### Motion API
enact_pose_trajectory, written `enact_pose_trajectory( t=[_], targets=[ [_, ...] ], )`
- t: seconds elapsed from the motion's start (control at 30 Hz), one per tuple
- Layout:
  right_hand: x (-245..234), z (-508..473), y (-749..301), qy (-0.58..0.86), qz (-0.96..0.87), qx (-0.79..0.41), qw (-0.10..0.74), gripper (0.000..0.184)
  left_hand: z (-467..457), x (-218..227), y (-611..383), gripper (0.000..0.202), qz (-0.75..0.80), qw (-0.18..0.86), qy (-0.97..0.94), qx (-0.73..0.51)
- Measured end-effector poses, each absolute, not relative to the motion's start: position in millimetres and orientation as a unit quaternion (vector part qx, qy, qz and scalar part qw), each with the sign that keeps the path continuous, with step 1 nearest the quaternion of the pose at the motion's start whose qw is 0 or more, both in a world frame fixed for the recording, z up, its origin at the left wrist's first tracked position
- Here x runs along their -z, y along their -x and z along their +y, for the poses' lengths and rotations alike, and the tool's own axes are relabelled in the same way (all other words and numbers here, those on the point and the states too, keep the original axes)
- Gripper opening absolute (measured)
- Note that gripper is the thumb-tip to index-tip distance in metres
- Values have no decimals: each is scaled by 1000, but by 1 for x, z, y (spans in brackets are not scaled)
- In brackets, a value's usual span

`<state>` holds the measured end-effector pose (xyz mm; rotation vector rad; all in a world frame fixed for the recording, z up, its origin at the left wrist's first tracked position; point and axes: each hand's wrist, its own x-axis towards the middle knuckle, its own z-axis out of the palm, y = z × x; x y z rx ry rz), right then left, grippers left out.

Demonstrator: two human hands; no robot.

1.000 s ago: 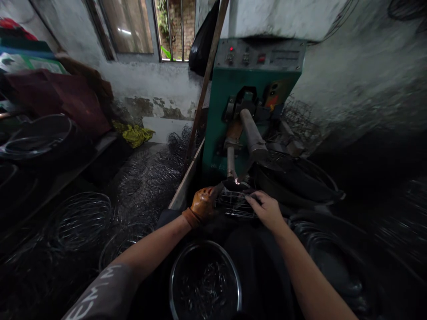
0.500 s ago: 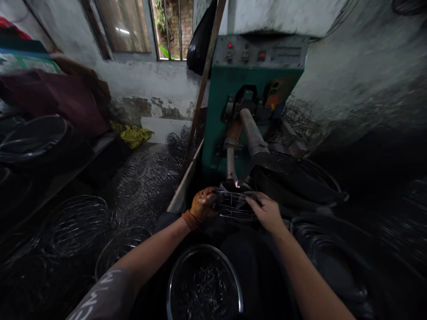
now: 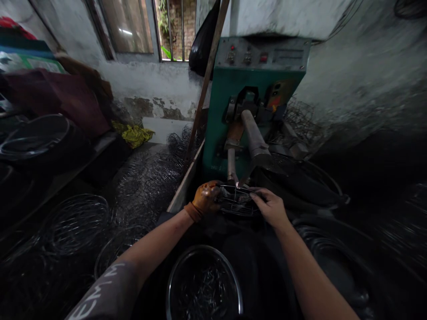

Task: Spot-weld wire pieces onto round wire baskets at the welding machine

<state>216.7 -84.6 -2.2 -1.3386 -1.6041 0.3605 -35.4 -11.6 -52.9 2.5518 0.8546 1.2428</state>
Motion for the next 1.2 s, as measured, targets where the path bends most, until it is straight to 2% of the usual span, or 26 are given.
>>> enact_pose_trajectory(
  t=[0.33,0.63,1.03,1.2],
  targets=[
    [6,-73,-222,565,-633,-186,496,41,12,44,27,37,308,71,-892,-323],
    [12,-71,-223,583,-600,-209,506,43,19,34,29,32,278,77,-903,-318],
    [18,-69,-224,590,-592,-209,507,38,18,31,32,31,260,103,-905,-322],
    [27,-79,-238,576,-588,-181,538,27,19,36,33,27,263,87,-907,-316]
  ],
)
